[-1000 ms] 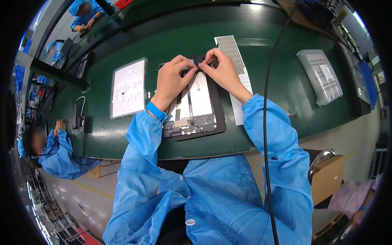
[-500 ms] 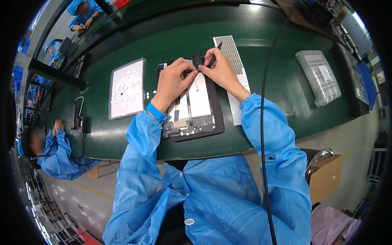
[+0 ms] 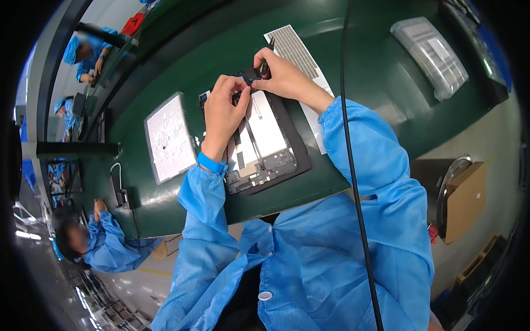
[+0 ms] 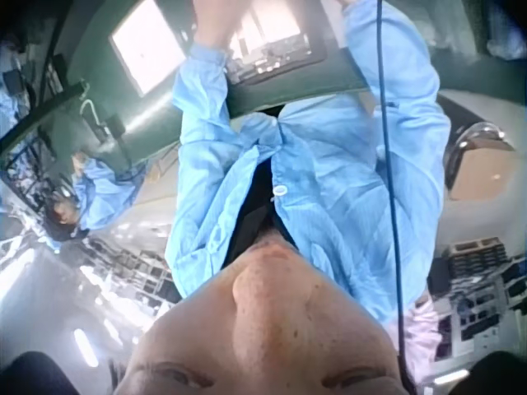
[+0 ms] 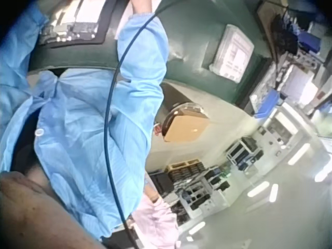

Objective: Assembling internal components of a tablet device on an industrial production line.

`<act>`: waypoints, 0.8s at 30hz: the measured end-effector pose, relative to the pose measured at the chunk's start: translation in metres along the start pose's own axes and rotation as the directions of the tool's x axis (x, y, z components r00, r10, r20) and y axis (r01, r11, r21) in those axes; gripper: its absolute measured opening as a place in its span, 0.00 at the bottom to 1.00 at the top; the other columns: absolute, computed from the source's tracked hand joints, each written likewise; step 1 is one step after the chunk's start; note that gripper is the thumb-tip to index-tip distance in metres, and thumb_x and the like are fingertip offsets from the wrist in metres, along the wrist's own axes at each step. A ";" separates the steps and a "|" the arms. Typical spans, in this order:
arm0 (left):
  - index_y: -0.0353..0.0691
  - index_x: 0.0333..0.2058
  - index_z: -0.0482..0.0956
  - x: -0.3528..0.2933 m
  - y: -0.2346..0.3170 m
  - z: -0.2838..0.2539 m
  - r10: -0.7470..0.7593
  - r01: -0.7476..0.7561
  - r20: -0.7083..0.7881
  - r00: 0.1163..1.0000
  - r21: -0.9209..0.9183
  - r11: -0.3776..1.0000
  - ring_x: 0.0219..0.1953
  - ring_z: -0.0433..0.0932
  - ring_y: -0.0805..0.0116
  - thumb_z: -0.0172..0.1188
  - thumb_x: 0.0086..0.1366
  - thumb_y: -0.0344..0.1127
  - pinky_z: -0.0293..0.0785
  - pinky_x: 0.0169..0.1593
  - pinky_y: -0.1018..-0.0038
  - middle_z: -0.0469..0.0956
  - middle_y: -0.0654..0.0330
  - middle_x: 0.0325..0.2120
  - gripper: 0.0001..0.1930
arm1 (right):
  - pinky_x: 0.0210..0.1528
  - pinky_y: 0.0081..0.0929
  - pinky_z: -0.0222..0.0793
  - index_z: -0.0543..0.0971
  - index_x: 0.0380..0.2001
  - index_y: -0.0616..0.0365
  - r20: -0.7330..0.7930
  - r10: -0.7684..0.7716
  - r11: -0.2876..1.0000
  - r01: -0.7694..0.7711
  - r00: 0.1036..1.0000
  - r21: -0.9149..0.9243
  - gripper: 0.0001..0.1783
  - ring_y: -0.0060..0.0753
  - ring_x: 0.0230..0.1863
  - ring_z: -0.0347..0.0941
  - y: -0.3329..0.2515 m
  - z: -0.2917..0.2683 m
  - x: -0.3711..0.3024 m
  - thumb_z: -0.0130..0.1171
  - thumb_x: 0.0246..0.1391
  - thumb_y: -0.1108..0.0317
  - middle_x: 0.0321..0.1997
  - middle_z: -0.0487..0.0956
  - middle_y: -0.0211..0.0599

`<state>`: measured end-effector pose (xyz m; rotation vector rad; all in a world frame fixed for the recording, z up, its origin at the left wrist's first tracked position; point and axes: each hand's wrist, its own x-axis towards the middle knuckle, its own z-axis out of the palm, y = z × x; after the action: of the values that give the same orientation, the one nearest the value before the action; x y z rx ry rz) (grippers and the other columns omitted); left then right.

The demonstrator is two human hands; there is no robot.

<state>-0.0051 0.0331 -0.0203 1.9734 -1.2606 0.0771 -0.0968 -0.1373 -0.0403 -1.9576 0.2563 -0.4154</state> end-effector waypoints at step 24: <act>0.43 0.46 0.84 -0.008 0.018 -0.036 0.150 -0.093 0.200 0.968 -0.268 0.959 0.39 0.76 0.71 0.59 0.66 0.30 0.70 0.40 0.76 0.79 0.61 0.48 0.11 | 0.27 0.16 0.60 0.78 0.54 0.55 -0.322 -0.069 0.998 0.064 0.944 -0.026 0.21 0.12 0.25 0.64 0.013 -0.105 -0.028 0.42 0.74 0.54 0.24 0.79 0.27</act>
<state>-0.0109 0.0582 0.0118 1.7131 -1.4540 -0.2386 -0.1646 -0.2201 -0.0176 -1.9109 0.4040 -0.7825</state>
